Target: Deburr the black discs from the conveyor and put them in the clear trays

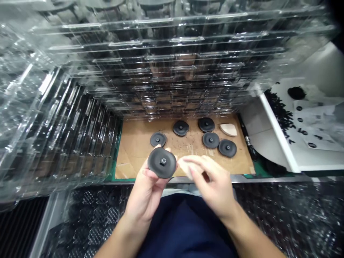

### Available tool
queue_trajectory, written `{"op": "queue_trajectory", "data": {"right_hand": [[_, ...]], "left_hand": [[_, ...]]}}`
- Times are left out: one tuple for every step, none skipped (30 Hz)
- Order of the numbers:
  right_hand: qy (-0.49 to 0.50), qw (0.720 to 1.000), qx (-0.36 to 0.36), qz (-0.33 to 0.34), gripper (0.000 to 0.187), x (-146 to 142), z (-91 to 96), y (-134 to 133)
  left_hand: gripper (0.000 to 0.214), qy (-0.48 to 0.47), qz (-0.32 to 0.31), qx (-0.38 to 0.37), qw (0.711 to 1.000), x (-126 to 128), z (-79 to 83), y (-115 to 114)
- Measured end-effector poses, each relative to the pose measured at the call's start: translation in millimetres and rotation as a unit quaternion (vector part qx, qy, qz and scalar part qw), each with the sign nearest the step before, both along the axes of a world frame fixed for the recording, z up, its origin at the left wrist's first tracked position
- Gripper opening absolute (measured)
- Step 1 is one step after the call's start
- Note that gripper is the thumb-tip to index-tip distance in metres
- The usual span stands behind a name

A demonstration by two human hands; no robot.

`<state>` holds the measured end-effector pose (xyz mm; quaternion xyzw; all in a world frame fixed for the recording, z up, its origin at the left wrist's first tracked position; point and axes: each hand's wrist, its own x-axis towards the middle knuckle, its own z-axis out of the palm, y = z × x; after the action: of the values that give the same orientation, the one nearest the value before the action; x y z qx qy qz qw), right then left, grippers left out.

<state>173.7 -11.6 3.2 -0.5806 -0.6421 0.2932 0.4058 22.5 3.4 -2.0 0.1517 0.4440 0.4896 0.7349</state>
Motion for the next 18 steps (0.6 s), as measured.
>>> {"op": "queue_trajectory", "data": {"right_hand": [[-0.001, 0.999, -0.042, -0.026, 0.022, 3, -14.9, 1], [-0.003, 0.997, -0.071, -0.041, 0.023, 7, -30.5, 1], [-0.007, 0.995, -0.089, -0.045, 0.023, 12, -45.3, 0], [-0.010, 0.994, -0.100, -0.041, 0.023, 15, -58.0, -1], [-0.012, 0.993, -0.111, -0.035, 0.022, 19, -67.2, -3], [-0.012, 0.992, -0.121, -0.029, 0.020, 21, -72.1, -3], [-0.010, 0.992, -0.126, -0.027, 0.020, 23, -71.9, -4], [-0.007, 0.991, -0.129, -0.026, 0.019, 24, -66.7, -3], [-0.002, 0.991, -0.128, -0.029, 0.020, 23, -56.8, -1], [0.007, 0.992, -0.120, -0.036, 0.021, 21, -43.2, 1], [0.018, 0.994, -0.099, -0.046, 0.023, 17, -27.4, 3], [0.026, 0.996, -0.068, -0.050, 0.024, 12, -10.8, 5], [0.033, 0.998, -0.017, -0.046, 0.025, 6, 5.0, 7], [0.033, 0.998, 0.038, -0.026, 0.026, 0, 18.6, 8], [0.030, 0.996, 0.082, 0.006, 0.027, -6, 29.4, 8], [0.027, 0.993, 0.105, 0.046, 0.027, -11, 37.0, 8], [0.024, 0.991, 0.100, 0.090, 0.027, -15, 41.7, 7], [0.022, 0.989, 0.074, 0.130, 0.025, -18, 44.0, 7]], "left_hand": [[0.062, 0.002, 0.008, 0.006, 1.000, -2, -0.2, 0], [0.062, 0.002, 0.013, 0.009, 1.000, -4, -0.7, 0], [0.062, 0.002, 0.014, 0.009, 1.000, -6, -1.2, 0], [0.061, 0.002, 0.015, 0.008, 1.000, -7, -1.8, -1], [0.061, 0.000, 0.015, 0.007, 1.000, -8, -2.3, -1], [0.060, -0.003, 0.015, 0.005, 1.000, -8, -2.6, -2], [0.060, -0.007, 0.013, 0.003, 1.000, -7, -2.6, -2], [0.060, -0.010, 0.011, 0.001, 1.000, -6, -2.5, -2], [0.059, -0.011, 0.009, 0.001, 1.000, -5, -2.2, -3], [0.058, -0.012, 0.008, 0.000, 1.000, -3, -1.7, -4], [0.056, -0.010, 0.006, 0.003, 1.000, -2, -1.1, -5], [0.053, -0.008, 0.001, 0.006, 1.000, 0, -0.5, -6], [0.052, -0.006, -0.008, 0.009, 1.000, 1, 0.1, -7], [0.052, -0.009, -0.021, 0.009, 1.000, 1, 0.5, -8], [0.054, -0.016, -0.035, 0.008, 0.999, 0, 0.7, -9], [0.055, -0.022, -0.046, 0.003, 0.999, -1, 0.7, -10], [0.057, -0.026, -0.052, -0.005, 0.998, -3, 0.6, -11], [0.057, -0.025, -0.050, -0.014, 0.998, -5, 0.2, -11]]}}
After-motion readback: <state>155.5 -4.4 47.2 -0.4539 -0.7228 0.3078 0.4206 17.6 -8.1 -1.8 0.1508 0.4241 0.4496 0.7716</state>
